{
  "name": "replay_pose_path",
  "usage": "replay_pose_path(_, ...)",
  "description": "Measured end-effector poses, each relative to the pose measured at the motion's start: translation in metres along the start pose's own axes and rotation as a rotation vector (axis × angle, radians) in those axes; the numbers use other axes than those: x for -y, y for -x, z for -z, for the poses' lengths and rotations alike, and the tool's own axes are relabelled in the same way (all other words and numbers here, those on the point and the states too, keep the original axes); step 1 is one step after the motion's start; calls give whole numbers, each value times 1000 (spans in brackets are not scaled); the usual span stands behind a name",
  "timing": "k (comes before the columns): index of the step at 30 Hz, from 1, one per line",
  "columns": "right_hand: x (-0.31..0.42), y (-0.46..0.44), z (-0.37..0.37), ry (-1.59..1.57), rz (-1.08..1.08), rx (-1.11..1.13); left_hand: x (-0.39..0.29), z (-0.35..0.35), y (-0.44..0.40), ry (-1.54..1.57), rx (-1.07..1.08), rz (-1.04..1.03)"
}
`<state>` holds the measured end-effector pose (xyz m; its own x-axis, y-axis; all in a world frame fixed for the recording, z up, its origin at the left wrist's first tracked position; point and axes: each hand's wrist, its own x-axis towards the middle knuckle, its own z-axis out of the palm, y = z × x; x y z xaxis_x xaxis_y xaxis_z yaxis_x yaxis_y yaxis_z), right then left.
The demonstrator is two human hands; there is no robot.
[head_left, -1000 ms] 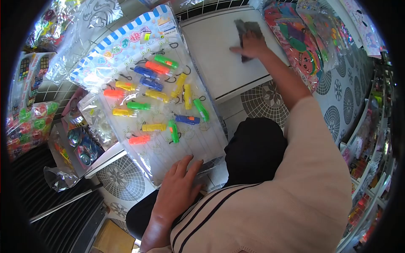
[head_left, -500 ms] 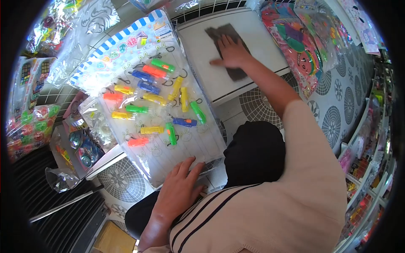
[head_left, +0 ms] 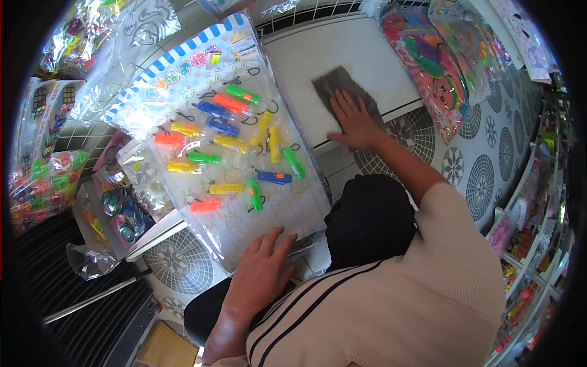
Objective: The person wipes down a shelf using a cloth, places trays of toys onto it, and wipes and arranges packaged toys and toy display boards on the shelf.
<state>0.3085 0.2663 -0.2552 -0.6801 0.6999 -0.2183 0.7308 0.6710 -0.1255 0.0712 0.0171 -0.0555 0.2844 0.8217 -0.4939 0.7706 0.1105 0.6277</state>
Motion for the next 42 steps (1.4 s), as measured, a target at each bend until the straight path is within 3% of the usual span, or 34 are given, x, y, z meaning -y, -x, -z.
replay_pose_path(4,-3,24,-12,-88,-41,-10,2,5,4,5,2,-28)
replay_pose_path(15,-89,-141,19,-158,-454,-48,1,-2,10,-21,4,45)
replay_pose_path(22,-145,-80,-9,-205,-746,-198,2,-4,24,-5,17,84)
replay_pose_path(24,-133,-43,-16,-161,-772,-212,2,-2,28,-3,15,68)
replay_pose_path(28,-81,29,-38,24,-553,-243,0,5,28,28,28,26)
replay_pose_path(34,-27,55,-8,59,-433,1,-2,7,15,6,51,-10)
replay_pose_path(42,-133,-31,2,-172,-710,-137,-17,8,6,-65,39,-43)
